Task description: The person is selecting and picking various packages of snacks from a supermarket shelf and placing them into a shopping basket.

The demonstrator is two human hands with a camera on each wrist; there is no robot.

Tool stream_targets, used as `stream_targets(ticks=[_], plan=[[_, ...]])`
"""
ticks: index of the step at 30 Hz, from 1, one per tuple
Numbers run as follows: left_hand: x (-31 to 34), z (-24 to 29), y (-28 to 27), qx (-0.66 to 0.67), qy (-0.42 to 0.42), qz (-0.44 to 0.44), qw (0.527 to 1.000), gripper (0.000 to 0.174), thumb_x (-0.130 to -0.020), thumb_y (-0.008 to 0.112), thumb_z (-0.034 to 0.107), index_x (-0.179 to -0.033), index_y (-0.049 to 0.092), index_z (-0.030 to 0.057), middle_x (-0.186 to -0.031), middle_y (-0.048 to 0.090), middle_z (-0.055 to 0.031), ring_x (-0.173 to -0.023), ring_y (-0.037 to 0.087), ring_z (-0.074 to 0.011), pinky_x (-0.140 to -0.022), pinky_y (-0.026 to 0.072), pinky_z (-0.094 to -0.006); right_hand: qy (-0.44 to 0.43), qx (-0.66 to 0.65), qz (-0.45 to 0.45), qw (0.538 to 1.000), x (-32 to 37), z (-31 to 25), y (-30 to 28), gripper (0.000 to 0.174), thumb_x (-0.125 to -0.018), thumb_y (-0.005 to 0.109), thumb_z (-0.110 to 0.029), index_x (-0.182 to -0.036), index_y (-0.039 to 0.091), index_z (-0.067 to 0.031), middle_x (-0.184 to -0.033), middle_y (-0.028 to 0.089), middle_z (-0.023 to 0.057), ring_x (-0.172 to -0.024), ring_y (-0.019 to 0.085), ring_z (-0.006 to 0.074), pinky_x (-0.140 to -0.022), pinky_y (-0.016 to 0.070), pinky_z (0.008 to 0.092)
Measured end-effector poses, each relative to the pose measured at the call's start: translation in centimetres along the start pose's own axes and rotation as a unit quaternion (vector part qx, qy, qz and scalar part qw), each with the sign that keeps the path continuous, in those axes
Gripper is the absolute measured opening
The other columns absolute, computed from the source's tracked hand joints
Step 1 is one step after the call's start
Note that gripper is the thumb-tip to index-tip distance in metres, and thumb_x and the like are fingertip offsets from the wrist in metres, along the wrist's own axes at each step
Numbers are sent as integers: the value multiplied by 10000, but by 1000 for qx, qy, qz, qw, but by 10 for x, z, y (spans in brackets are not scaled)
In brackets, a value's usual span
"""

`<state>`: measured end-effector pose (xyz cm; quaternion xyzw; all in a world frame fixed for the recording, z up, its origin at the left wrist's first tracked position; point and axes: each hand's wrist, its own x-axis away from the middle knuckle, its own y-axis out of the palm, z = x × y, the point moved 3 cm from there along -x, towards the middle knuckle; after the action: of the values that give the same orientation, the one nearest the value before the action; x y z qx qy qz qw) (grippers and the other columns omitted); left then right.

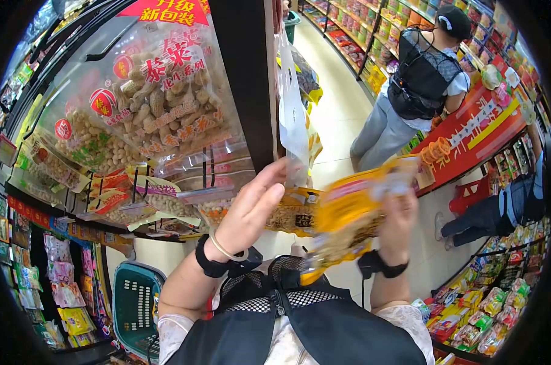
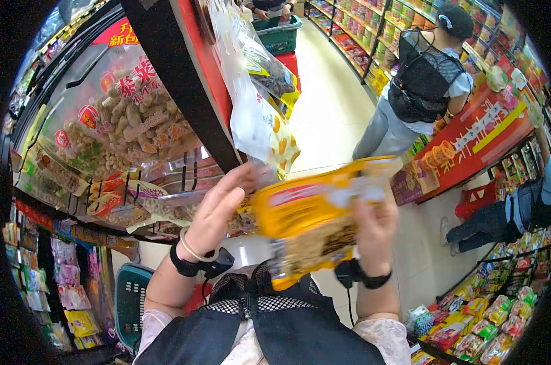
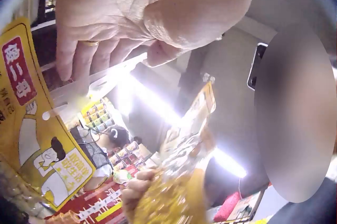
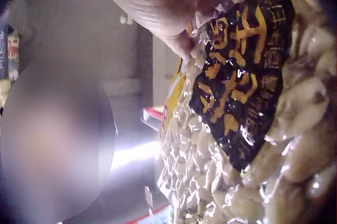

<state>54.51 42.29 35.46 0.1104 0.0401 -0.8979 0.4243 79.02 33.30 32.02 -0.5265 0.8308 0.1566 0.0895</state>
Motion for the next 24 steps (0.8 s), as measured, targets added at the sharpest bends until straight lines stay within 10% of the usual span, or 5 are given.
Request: stream_targets(ticks=[9,24], plan=[[1,12,-18,143,-113,-47,982,911,-855,108,681,-1291,380,-71,-1291,462,-181,-1199,449,-269,-1018,331,-374,11,88,-101,991,-4,22,73,204,-831,593,-57,-1003,585,52,-882,670,108,-777,632,141,-699,484,266],[11,5,-31,16,-3,-55,998,739,-915,295,551,-1276,398,-86,-1290,463,-195,-1180,468,-272,-1010,339,-364,40,212,-82,973,19,38,76,183,-855,583,-56,-1015,567,33,-905,637,66,-814,575,98,-731,460,247]])
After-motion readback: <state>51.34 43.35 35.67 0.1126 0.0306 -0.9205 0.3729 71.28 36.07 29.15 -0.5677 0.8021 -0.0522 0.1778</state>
